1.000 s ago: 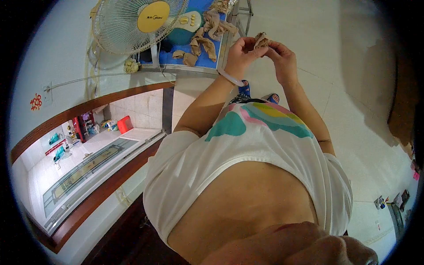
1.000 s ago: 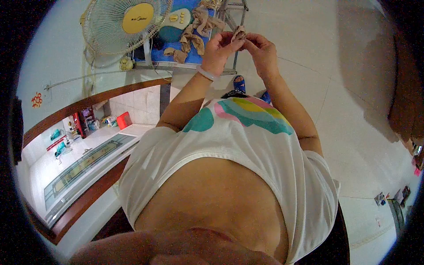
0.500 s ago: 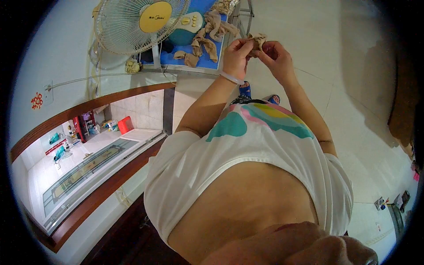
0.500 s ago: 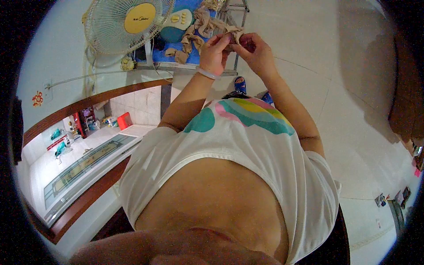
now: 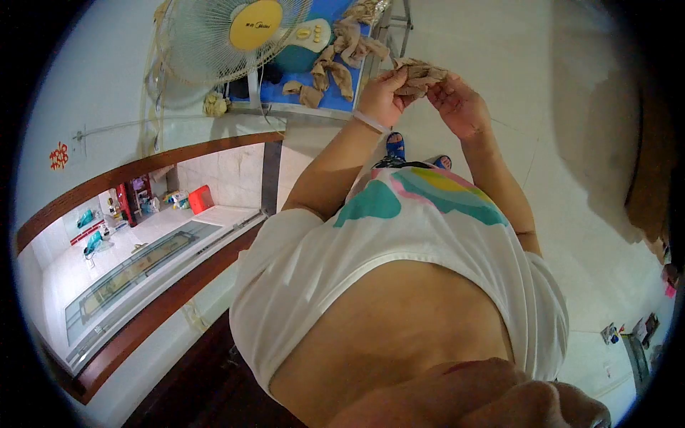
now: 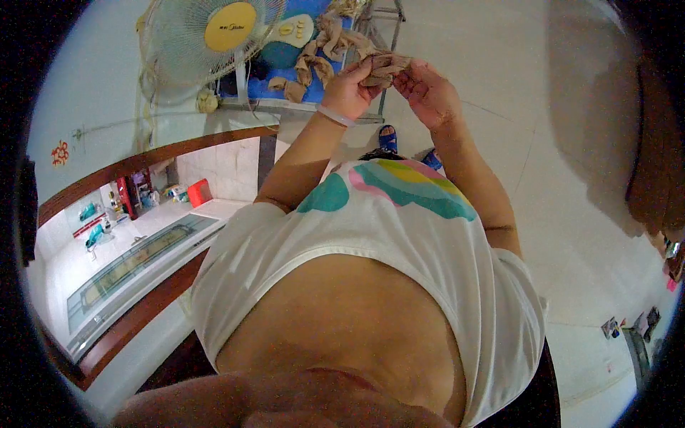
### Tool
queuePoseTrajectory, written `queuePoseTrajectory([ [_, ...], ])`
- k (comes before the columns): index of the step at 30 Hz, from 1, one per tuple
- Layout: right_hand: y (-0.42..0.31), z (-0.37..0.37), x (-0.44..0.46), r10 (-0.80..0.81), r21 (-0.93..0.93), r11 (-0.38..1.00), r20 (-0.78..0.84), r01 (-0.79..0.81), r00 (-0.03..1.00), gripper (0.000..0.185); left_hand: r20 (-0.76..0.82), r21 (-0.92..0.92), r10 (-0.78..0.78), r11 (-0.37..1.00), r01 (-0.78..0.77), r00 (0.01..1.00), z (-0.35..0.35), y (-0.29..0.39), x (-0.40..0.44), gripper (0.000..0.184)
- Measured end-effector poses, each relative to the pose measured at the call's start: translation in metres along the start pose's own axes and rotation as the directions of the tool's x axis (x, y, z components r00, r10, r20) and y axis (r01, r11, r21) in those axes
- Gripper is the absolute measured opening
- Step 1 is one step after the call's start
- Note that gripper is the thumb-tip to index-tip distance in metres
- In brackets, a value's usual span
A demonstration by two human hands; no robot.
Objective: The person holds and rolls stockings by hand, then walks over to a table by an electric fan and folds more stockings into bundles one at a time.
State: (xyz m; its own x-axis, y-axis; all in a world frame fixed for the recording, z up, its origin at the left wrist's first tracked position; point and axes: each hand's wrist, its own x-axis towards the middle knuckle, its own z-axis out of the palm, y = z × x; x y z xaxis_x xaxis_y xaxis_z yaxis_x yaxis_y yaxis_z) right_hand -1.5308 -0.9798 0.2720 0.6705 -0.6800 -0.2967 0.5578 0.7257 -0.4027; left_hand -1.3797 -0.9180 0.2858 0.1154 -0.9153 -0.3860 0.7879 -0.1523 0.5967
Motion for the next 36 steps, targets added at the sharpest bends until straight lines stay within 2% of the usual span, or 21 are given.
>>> queuePoseTrajectory([
  [1, 0.000, -0.003, 0.001, 0.050, 0.177, 0.982, 0.083, -0.064, 0.995, 0.021, 0.061, -0.109, -0.064, 0.992, 0.070, 0.996, -0.003, 0.002, -0.001, 0.029],
  [4, 0.003, 0.012, -0.005, 0.120, 0.308, 0.947, -0.061, -0.096, 0.991, 0.018, 0.329, -0.187, -0.229, 0.935, 0.301, 0.916, -0.011, 0.005, -0.005, 0.031],
  [7, -0.001, 0.020, -0.010, 0.125, 0.177, 0.974, 0.095, -0.140, 0.988, 0.018, 0.548, -0.273, -0.134, 0.904, 0.328, 0.826, 0.006, 0.006, -0.015, 0.034],
  [10, 0.001, -0.002, 0.001, 0.155, -0.186, 0.977, 0.273, -0.106, 0.950, 0.023, 0.630, -0.059, -0.193, 0.954, 0.294, 0.752, 0.011, 0.016, -0.022, 0.038],
  [12, 0.006, 0.003, -0.007, 0.061, -0.431, 0.900, -0.011, -0.060, 0.998, 0.024, 0.578, -0.016, -0.271, 0.939, 0.342, 0.770, 0.002, 0.010, -0.026, 0.039],
  [13, 0.007, 0.005, -0.012, -0.023, -0.549, 0.834, -0.137, -0.057, 0.990, 0.025, 0.552, 0.003, -0.311, 0.929, 0.371, 0.773, -0.002, 0.007, -0.026, 0.039],
  [15, 0.009, 0.006, -0.010, -0.077, -0.636, 0.771, -0.136, -0.027, 0.988, 0.026, 0.403, 0.120, -0.267, 0.964, 0.239, 0.876, -0.007, 0.004, -0.024, 0.039],
  [17, 0.013, 0.015, -0.010, 0.036, -0.253, 0.962, -0.262, -0.105, 0.964, 0.028, 0.248, 0.256, -0.203, 0.957, 0.138, 0.947, -0.012, 0.005, -0.024, 0.039],
  [18, 0.018, 0.015, -0.010, 0.012, -0.354, 0.930, -0.233, -0.096, 0.972, 0.027, 0.170, 0.411, -0.080, 0.912, 0.003, 0.982, -0.012, 0.008, -0.024, 0.040],
  [21, 0.033, 0.006, -0.005, -0.056, -0.587, 0.809, -0.134, -0.034, 0.989, 0.024, 0.130, 0.488, -0.095, 0.872, 0.020, 0.987, -0.023, 0.002, -0.028, 0.034],
  [22, 0.035, 0.004, 0.000, -0.078, -0.630, 0.777, -0.103, -0.004, 0.992, 0.021, 0.125, 0.623, 0.051, 0.773, -0.118, 0.991, -0.035, -0.004, -0.024, 0.027],
  [23, 0.037, 0.004, 0.005, -0.098, -0.670, 0.742, -0.068, 0.027, 0.993, 0.019, 0.047, 0.742, 0.108, 0.662, -0.106, 0.993, -0.043, -0.004, -0.023, 0.027],
  [25, 0.043, 0.006, 0.015, -0.106, -0.664, 0.748, -0.123, -0.003, 0.987, 0.016, -0.079, 0.919, 0.254, 0.394, -0.028, 0.964, -0.058, 0.005, -0.024, 0.025],
  [26, 0.047, 0.007, 0.020, -0.109, -0.659, 0.752, -0.152, -0.018, 0.982, 0.015, -0.032, 0.889, 0.386, 0.432, -0.150, 0.922, -0.094, -0.013, -0.012, 0.028],
  [28, 0.053, 0.004, 0.031, 0.018, -0.821, 0.566, -0.076, -0.073, 0.997, 0.019, -0.149, 0.643, 0.299, 0.754, -0.138, 0.943, -0.073, 0.004, -0.033, 0.029],
  [29, 0.057, 0.003, 0.036, 0.087, -0.886, 0.455, -0.050, -0.084, 0.995, 0.021, -0.191, 0.474, 0.240, 0.872, -0.125, 0.952, -0.067, 0.013, -0.042, 0.030],
  [32, 0.079, 0.012, 0.051, 0.125, -0.847, 0.507, -0.114, -0.163, 0.986, 0.022, -0.120, 0.391, 0.052, 0.920, -0.001, 0.991, -0.097, 0.017, -0.039, 0.030],
  [34, 0.090, 0.013, 0.060, 0.156, -0.862, 0.472, -0.122, -0.183, 0.980, 0.023, -0.078, 0.705, 0.358, 0.680, -0.202, 0.931, -0.179, 0.004, -0.012, 0.029],
  [36, 0.099, 0.009, 0.064, 0.184, -0.850, 0.468, -0.173, -0.241, 0.968, 0.025, -0.338, 0.580, 0.443, 0.793, -0.186, 0.830, -0.193, 0.025, -0.006, 0.026],
])
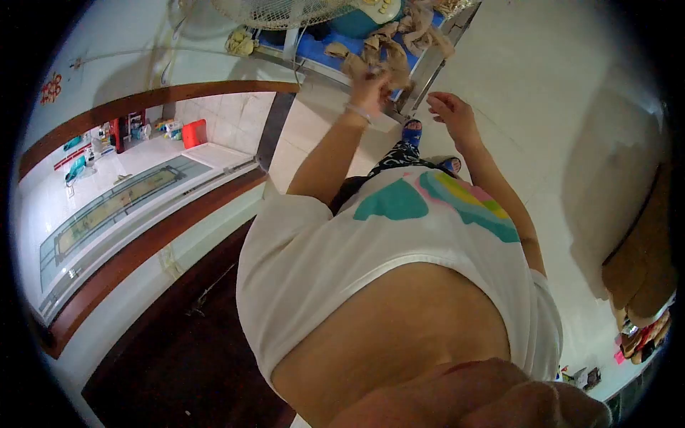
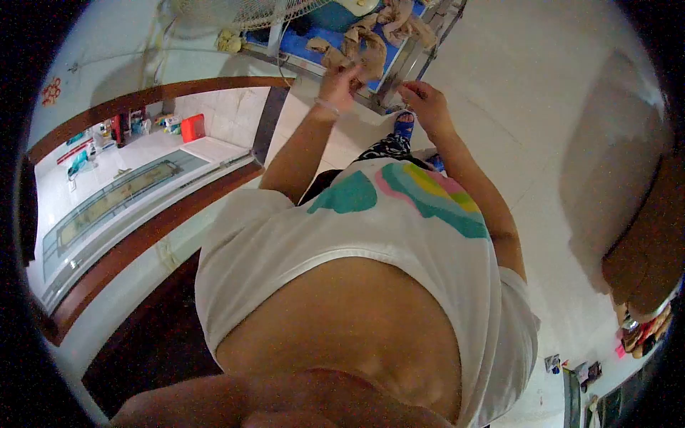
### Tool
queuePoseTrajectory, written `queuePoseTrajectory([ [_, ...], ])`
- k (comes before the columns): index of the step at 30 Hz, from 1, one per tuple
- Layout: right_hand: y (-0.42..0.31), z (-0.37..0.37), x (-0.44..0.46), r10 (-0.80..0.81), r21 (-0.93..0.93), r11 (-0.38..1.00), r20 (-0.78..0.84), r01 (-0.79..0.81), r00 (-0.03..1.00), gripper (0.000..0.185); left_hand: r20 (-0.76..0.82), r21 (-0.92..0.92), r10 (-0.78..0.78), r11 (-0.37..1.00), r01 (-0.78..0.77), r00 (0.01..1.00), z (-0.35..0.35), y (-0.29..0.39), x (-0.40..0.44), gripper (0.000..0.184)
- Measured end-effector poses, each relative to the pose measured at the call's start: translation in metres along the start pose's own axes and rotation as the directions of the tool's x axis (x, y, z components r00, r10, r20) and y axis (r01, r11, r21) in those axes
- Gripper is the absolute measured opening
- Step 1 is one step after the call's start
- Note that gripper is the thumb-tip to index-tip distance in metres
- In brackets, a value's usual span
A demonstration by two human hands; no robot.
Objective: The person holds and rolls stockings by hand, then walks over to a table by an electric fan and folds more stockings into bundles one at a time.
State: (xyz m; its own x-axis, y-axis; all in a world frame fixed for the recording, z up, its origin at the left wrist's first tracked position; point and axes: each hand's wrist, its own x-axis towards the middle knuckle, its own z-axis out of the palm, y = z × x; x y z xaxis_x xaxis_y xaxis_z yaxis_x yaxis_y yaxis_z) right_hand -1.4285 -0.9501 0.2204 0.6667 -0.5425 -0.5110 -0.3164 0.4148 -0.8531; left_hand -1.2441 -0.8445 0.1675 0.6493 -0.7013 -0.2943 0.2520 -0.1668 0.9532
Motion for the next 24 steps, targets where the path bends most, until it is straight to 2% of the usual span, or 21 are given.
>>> queuePoseTrajectory([
  [1, 0.005, -0.002, 0.003, 0.039, 0.022, 0.999, -0.010, -0.039, 0.999, 0.025, -0.173, -0.312, -0.273, 0.927, 0.210, 0.946, -0.002, 0.029, 0.007, 0.024],
  [2, 0.010, -0.004, 0.005, 0.080, 0.044, 0.996, -0.019, -0.079, 0.997, 0.026, -0.222, -0.251, -0.198, 0.958, 0.140, 0.955, -0.027, 0.012, 0.030, 0.025],
  [3, 0.012, -0.006, 0.006, 0.101, 0.027, 0.995, -0.043, -0.100, 0.994, 0.027, -0.264, -0.186, -0.120, 0.980, 0.071, 0.957, -0.055, -0.008, 0.061, 0.026],
  [5, 0.017, -0.011, 0.006, 0.143, -0.004, 0.990, -0.096, -0.144, 0.985, 0.028, -0.395, 0.243, -0.039, 0.959, 0.146, 0.918, -0.085, -0.008, 0.092, 0.028],
  [8, 0.027, -0.020, 0.008, 0.176, 0.032, 0.984, -0.094, -0.174, 0.980, 0.027, -0.430, 0.339, 0.053, 0.935, 0.107, 0.901, -0.148, -0.097, 0.174, 0.033],
  [9, 0.032, -0.022, 0.008, 0.187, 0.033, 0.982, -0.099, -0.184, 0.977, 0.027, -0.458, 0.574, 0.191, 0.809, 0.125, 0.868, -0.135, -0.080, 0.164, 0.037],
  [11, 0.040, -0.026, 0.011, 0.199, 0.036, 0.980, -0.108, -0.196, 0.974, 0.026, -0.387, 0.896, 0.470, 0.396, 0.202, 0.794, -0.085, -0.018, 0.128, 0.044],
  [13, 0.042, -0.029, 0.009, 0.197, 0.035, 0.980, -0.117, -0.194, 0.973, 0.026, -0.080, 0.980, 0.372, 0.198, 0.004, 0.925, -0.065, -0.014, 0.129, 0.047],
  [14, 0.043, -0.029, 0.008, 0.197, 0.037, 0.980, -0.125, -0.194, 0.972, 0.026, 0.079, 0.988, 0.294, 0.107, -0.115, 0.952, -0.056, -0.014, 0.132, 0.049],
  [17, 0.041, -0.028, 0.005, 0.205, 0.041, 0.979, -0.133, -0.201, 0.970, 0.024, 0.082, 0.990, 0.227, 0.093, -0.105, 0.970, -0.024, -0.016, 0.140, 0.045],
  [18, 0.039, -0.028, 0.005, 0.198, 0.031, 0.980, -0.133, -0.195, 0.971, 0.024, 0.059, 0.997, 0.205, 0.026, -0.066, 0.977, -0.018, -0.022, 0.142, 0.040],
  [21, 0.038, -0.033, 0.003, 0.172, 0.025, 0.985, -0.126, -0.171, 0.977, 0.025, 0.065, 0.984, 0.045, 0.161, -0.072, 0.997, -0.009, -0.019, 0.158, 0.030],
  [24, 0.041, -0.038, 0.002, 0.154, 0.072, 0.987, -0.127, -0.146, 0.980, 0.027, 0.047, 0.824, 0.325, 0.522, -0.220, 0.945, -0.009, -0.030, 0.164, 0.021],
])
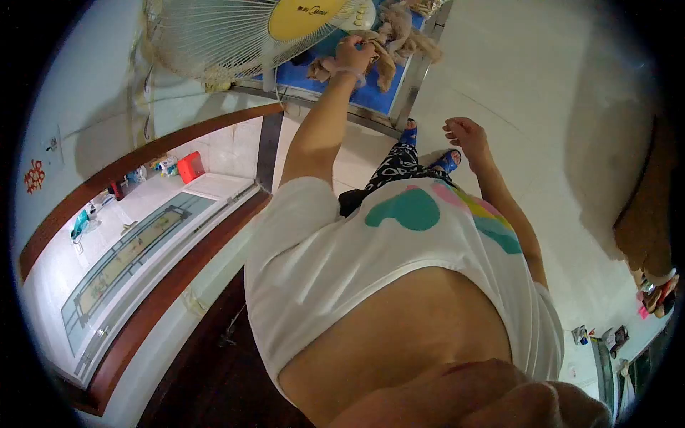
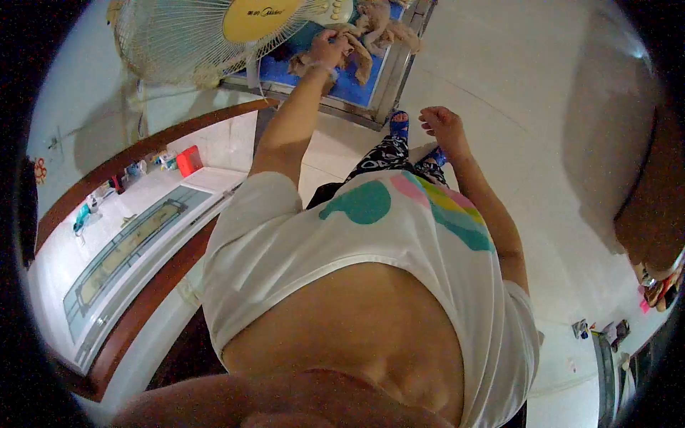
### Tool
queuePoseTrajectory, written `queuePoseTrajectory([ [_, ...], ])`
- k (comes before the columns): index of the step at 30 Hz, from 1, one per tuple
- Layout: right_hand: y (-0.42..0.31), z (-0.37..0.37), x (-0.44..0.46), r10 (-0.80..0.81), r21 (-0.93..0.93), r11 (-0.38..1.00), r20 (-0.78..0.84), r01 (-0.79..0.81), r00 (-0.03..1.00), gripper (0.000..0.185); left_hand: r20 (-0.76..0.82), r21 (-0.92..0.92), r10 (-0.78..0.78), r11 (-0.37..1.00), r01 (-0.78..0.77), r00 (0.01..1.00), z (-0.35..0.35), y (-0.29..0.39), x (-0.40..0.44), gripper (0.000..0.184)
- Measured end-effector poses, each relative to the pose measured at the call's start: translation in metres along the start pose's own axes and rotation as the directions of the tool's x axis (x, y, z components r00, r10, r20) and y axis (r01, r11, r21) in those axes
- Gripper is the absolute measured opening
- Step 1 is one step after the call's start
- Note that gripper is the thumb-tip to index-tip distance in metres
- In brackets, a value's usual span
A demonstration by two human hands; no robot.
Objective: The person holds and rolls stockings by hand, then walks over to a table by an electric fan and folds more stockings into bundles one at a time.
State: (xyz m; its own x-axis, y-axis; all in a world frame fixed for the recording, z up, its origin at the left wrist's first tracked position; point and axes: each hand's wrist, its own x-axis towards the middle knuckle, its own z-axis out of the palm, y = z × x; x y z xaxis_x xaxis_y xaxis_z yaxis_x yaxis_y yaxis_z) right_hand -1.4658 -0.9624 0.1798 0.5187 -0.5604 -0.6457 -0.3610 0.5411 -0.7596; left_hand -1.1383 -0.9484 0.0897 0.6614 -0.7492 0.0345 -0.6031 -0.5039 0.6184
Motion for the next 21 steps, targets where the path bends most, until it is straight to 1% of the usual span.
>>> queuePoseTrajectory([
  [1, -0.001, -0.002, 0.001, 0.007, -0.002, 1.000, -0.002, -0.007, 1.000, 0.027, 0.115, -0.308, -0.097, 0.943, 0.128, 0.989, -0.012, 0.017, -0.003, 0.023],
  [2, -0.003, -0.003, 0.004, 0.014, -0.004, 1.000, -0.003, -0.014, 1.000, 0.028, 0.255, -0.565, -0.152, 0.778, 0.275, 0.955, -0.036, 0.047, -0.013, 0.025],
  [3, -0.006, 0.000, 0.009, -0.117, -0.079, 0.991, -0.056, 0.112, 0.992, 0.028, 0.403, -0.738, -0.158, 0.527, 0.422, 0.902, -0.054, 0.071, -0.025, 0.027],
  [5, -0.021, 0.014, 0.019, -0.382, -0.253, 0.905, -0.131, 0.342, 0.915, 0.030, 0.425, -0.710, 0.008, 0.623, 0.328, 0.905, -0.071, 0.099, -0.045, 0.022],
  [6, -0.045, 0.025, 0.014, -0.540, -0.314, 0.825, -0.193, 0.469, 0.819, 0.032, 0.487, -0.687, 0.005, 0.621, 0.379, 0.874, -0.081, 0.120, -0.052, 0.022],
  [7, -0.070, 0.032, 0.007, -0.679, -0.385, 0.723, -0.241, 0.574, 0.694, 0.033, 0.546, -0.659, 0.002, 0.618, 0.428, 0.838, -0.088, 0.138, -0.060, 0.022],
  [10, -0.101, 0.023, 0.005, -0.834, -0.456, 0.511, -0.059, 0.728, 0.548, 0.033, 0.511, -0.774, 0.131, 0.501, 0.387, 0.850, -0.091, 0.181, -0.082, 0.023],
  [13, -0.111, 0.001, -0.009, -0.634, -0.249, 0.756, -0.049, 0.606, 0.772, 0.033, 0.490, -0.861, 0.156, 0.241, 0.448, 0.857, -0.097, 0.218, -0.095, 0.016],
  [15, -0.118, -0.010, -0.027, -0.611, -0.260, 0.774, -0.065, 0.577, 0.789, 0.033, 0.456, -0.873, 0.266, 0.318, 0.370, 0.849, -0.096, 0.223, -0.097, 0.015],
  [16, -0.119, -0.015, -0.037, -0.598, -0.263, 0.784, -0.075, 0.563, 0.798, 0.033, 0.472, -0.878, 0.285, 0.232, 0.418, 0.834, -0.095, 0.227, -0.100, 0.014],
  [17, -0.117, -0.021, -0.044, -0.542, -0.167, 0.835, -0.091, 0.524, 0.835, 0.032, 0.488, -0.873, 0.304, 0.145, 0.466, 0.818, -0.095, 0.232, -0.102, 0.013],
  [18, -0.115, -0.027, -0.051, -0.484, -0.070, 0.875, -0.101, 0.479, 0.869, 0.031, 0.534, -0.813, 0.303, -0.073, 0.578, 0.789, -0.094, 0.240, -0.104, 0.012],
  [19, -0.113, -0.035, -0.057, -0.424, 0.027, 0.903, -0.105, 0.429, 0.900, 0.030, 0.576, -0.700, 0.317, -0.285, 0.655, 0.754, -0.092, 0.249, -0.107, 0.011],
  [20, -0.113, -0.044, -0.062, -0.368, 0.254, 0.891, -0.085, 0.377, 0.926, 0.029, 0.543, -0.716, 0.360, -0.274, 0.642, 0.759, -0.085, 0.252, -0.107, 0.015],
  [21, -0.113, -0.052, -0.068, -0.315, 0.469, 0.830, -0.051, 0.301, 0.948, 0.028, 0.513, -0.730, 0.401, -0.262, 0.632, 0.759, -0.079, 0.255, -0.105, 0.021],
])
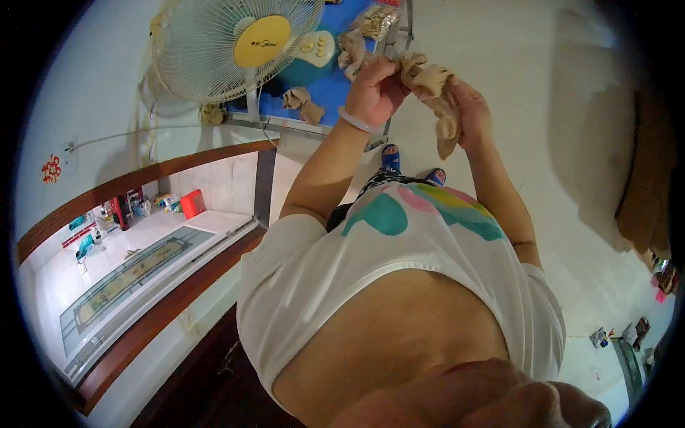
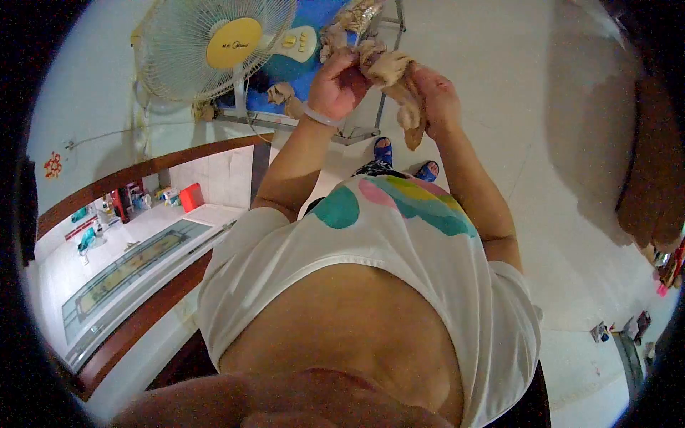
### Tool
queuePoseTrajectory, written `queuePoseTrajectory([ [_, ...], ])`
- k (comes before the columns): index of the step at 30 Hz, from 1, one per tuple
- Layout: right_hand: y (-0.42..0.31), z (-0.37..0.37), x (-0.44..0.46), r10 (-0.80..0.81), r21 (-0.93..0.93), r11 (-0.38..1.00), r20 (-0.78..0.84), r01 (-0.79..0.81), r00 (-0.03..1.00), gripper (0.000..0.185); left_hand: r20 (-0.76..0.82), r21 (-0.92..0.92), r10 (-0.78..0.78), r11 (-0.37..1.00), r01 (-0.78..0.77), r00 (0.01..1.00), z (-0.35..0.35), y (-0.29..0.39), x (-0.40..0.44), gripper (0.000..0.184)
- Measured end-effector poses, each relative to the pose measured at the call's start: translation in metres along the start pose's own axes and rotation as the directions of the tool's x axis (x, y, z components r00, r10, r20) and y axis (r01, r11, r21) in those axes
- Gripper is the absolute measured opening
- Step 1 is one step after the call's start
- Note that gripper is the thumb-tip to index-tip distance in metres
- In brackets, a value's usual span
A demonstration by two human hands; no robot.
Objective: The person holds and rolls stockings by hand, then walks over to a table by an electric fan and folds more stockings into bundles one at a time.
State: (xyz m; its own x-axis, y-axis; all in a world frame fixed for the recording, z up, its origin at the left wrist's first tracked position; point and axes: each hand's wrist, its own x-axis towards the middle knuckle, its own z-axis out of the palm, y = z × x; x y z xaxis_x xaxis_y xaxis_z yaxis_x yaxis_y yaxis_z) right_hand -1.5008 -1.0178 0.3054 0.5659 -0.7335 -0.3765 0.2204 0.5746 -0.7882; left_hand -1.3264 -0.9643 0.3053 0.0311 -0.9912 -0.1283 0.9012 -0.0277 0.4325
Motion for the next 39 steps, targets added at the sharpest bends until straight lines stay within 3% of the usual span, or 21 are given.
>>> queuePoseTrajectory([
  [1, -0.005, -0.005, -0.006, 0.062, 0.226, 0.972, 0.018, -0.065, 0.998, 0.027, 0.051, 0.018, 0.007, 1.000, -0.008, 0.999, 0.000, -0.005, 0.004, 0.027],
  [4, -0.014, -0.011, -0.025, 0.054, 0.314, 0.949, -0.032, -0.041, 0.998, 0.024, 0.130, -0.053, -0.001, 0.999, 0.008, 0.992, 0.013, -0.021, 0.001, 0.027],
  [7, -0.014, -0.033, -0.030, 0.010, 0.414, 0.909, 0.111, -0.056, 0.994, 0.026, 0.074, 0.040, 0.006, 0.999, -0.009, 0.997, 0.039, -0.032, 0.002, 0.026],
  [10, -0.023, -0.038, -0.040, -0.019, 0.278, 0.960, 0.024, 0.011, 1.000, 0.024, 0.057, 0.018, 0.004, 1.000, -0.005, 0.998, 0.054, -0.035, 0.002, 0.025],
  [13, -0.024, -0.042, -0.051, -0.149, 0.054, 0.986, -0.150, 0.158, 0.978, 0.025, 0.010, 0.196, 0.170, 0.966, -0.169, 0.985, 0.067, -0.038, 0.000, 0.026],
  [16, -0.020, -0.061, -0.047, -0.318, -0.096, 0.947, -0.162, 0.306, 0.934, 0.023, 0.082, 0.536, 0.309, 0.788, -0.303, 0.948, 0.085, -0.038, -0.011, 0.034],
  [22, -0.045, -0.059, -0.058, -0.337, -0.211, 0.929, -0.134, 0.305, 0.932, 0.017, 0.184, 0.743, 0.172, 0.620, -0.251, 0.968, 0.113, -0.052, -0.022, 0.055],
  [25, -0.039, -0.054, -0.059, -0.346, -0.364, 0.875, -0.008, 0.320, 0.938, 0.018, 0.246, 0.680, 0.094, 0.693, -0.241, 0.965, 0.110, -0.064, -0.019, 0.058],
  [29, -0.037, -0.036, -0.073, -0.417, -0.298, 0.857, 0.077, 0.421, 0.905, 0.017, 0.161, 0.669, 0.027, 0.732, -0.129, 0.987, 0.110, -0.066, -0.019, 0.056],
  [32, -0.032, -0.055, -0.068, -0.326, -0.570, 0.710, 0.254, 0.414, 0.910, 0.017, 0.127, 0.684, -0.022, 0.726, -0.072, 0.992, 0.101, -0.064, -0.015, 0.045],
  [37, -0.043, -0.042, -0.075, -0.505, -0.627, 0.494, 0.357, 0.602, 0.786, 0.021, 0.047, 0.769, -0.099, 0.639, 0.027, 0.994, 0.100, -0.053, -0.017, 0.027],
  [39, -0.046, -0.040, -0.075, -0.594, -0.626, 0.409, 0.370, 0.664, 0.714, 0.023, 0.092, 0.805, -0.048, 0.592, -0.045, 0.995, 0.104, -0.052, -0.020, 0.025],
])
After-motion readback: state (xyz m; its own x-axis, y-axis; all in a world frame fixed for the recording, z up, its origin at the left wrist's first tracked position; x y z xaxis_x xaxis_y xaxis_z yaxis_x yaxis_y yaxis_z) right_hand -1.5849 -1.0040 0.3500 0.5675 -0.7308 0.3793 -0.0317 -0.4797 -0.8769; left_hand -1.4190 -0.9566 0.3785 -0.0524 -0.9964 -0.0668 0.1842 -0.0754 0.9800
